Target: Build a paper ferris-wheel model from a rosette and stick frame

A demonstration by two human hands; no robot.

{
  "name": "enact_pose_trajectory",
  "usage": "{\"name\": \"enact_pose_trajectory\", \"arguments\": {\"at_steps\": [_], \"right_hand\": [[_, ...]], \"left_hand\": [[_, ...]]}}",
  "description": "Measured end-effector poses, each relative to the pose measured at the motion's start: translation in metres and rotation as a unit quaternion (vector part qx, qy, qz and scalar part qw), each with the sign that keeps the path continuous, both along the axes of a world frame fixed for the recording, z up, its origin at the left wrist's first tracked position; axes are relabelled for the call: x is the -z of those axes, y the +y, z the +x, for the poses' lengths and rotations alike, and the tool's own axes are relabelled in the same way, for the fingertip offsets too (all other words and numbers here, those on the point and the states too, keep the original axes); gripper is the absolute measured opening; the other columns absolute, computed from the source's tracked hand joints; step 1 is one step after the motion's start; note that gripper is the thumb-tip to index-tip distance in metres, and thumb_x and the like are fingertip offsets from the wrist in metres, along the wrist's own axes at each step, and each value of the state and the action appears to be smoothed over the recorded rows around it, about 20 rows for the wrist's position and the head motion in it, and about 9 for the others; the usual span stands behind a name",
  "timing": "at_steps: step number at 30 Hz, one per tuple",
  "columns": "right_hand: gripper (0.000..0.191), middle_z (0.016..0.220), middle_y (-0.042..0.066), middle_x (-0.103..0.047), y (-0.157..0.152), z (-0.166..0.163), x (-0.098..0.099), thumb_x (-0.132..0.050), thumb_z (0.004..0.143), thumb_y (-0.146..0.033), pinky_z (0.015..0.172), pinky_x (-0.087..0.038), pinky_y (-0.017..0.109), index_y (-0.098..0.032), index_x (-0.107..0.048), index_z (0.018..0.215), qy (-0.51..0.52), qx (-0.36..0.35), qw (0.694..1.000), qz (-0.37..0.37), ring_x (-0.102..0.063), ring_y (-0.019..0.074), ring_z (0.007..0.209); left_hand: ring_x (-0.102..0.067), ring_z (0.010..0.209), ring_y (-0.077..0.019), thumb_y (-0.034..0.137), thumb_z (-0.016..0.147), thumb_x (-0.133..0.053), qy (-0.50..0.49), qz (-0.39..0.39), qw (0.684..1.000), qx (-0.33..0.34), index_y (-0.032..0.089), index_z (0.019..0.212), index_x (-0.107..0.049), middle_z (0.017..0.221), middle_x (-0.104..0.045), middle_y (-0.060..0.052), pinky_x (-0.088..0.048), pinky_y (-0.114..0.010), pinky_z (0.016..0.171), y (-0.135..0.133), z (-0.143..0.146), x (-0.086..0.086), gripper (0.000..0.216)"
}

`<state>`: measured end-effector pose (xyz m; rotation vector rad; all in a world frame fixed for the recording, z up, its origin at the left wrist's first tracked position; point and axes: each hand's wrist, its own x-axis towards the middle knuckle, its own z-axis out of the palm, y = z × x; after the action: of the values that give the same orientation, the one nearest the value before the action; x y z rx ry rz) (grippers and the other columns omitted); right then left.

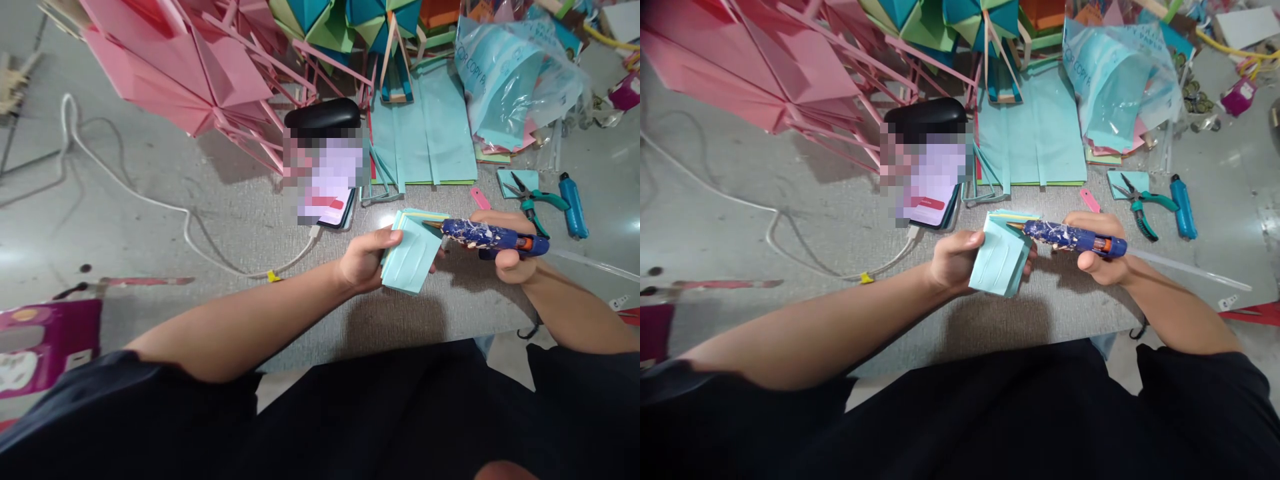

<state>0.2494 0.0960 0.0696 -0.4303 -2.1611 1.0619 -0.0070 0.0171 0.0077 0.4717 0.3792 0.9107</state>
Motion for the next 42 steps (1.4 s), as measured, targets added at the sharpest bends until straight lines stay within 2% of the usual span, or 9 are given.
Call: {"name": "enact_pose_trajectory", "arguments": {"at_steps": [3,9,16,23,28,33,42], "right_hand": [[0.066,0.073,0.001,-0.056,0.000,0.001,0.001,-0.060,0.114,-0.081,0.058,-0.037,0.034,-0.024,-0.065,0.082,-0.003,0.005,1.000,0.007,-0.054,0.0167,0.065],[0.066,0.075,0.000,-0.055,-0.002,0.002,0.002,-0.057,0.116,-0.080,0.059,-0.036,0.033,-0.024,-0.061,0.081,-0.016,0.016,0.998,0.056,-0.053,0.0158,0.064],[0.069,0.071,0.000,-0.053,-0.001,0.003,0.001,-0.054,0.115,-0.083,0.059,-0.035,0.035,-0.025,-0.055,0.078,-0.036,0.033,0.996,0.074,-0.052,0.0165,0.062],[0.065,0.072,-0.001,-0.051,0.002,0.004,0.002,-0.056,0.117,-0.077,0.059,-0.033,0.035,-0.025,-0.055,0.080,-0.036,0.016,0.996,0.082,-0.049,0.0161,0.062],[0.066,0.071,-0.002,-0.048,0.005,0.006,0.001,-0.054,0.118,-0.079,0.059,-0.033,0.035,-0.026,-0.049,0.079,-0.034,0.025,0.993,0.109,-0.047,0.0155,0.060],[0.067,0.069,-0.002,-0.049,0.007,0.010,0.000,-0.052,0.117,-0.081,0.058,-0.032,0.036,-0.026,-0.053,0.078,-0.051,0.034,0.991,0.115,-0.050,0.0167,0.059],[0.070,0.068,-0.002,-0.047,0.009,0.012,-0.002,-0.046,0.118,-0.084,0.058,-0.032,0.037,-0.026,-0.054,0.079,-0.080,0.030,0.989,0.121,-0.047,0.0167,0.058]], "left_hand": [[-0.088,0.088,-0.0305,0.066,0.080,-0.097,-0.008,-0.004,1.000,0.003,0.014,0.119,-0.085,0.107,-0.091,-0.016,-0.069,-0.037,0.079,0.000,-0.001,0.000,0.067],[-0.087,0.086,-0.0327,0.067,0.084,-0.094,-0.008,0.013,1.000,0.002,0.011,0.120,-0.083,0.103,-0.090,-0.017,-0.068,-0.040,0.082,0.000,-0.002,0.003,0.067],[-0.087,0.090,-0.0309,0.065,0.084,-0.092,-0.009,-0.008,1.000,0.000,0.014,0.124,-0.083,0.109,-0.090,-0.015,-0.068,-0.041,0.087,0.000,-0.003,0.004,0.066],[-0.088,0.091,-0.0309,0.066,0.085,-0.093,-0.018,-0.014,1.000,-0.009,0.013,0.124,-0.084,0.110,-0.091,-0.016,-0.070,-0.038,0.083,0.000,-0.006,0.005,0.066],[-0.088,0.089,-0.0313,0.065,0.086,-0.093,-0.019,-0.016,1.000,-0.012,0.013,0.122,-0.085,0.109,-0.091,-0.016,-0.071,-0.039,0.080,-0.001,-0.010,0.005,0.064],[-0.087,0.083,-0.0301,0.068,0.082,-0.096,-0.010,-0.026,0.999,-0.027,0.013,0.122,-0.083,0.104,-0.090,-0.015,-0.072,-0.037,0.073,0.000,-0.011,0.003,0.069],[-0.087,0.084,-0.0281,0.067,0.081,-0.095,0.003,-0.033,0.998,-0.044,0.015,0.119,-0.082,0.103,-0.089,-0.013,-0.070,-0.036,0.073,0.003,-0.011,-0.004,0.066]]}}
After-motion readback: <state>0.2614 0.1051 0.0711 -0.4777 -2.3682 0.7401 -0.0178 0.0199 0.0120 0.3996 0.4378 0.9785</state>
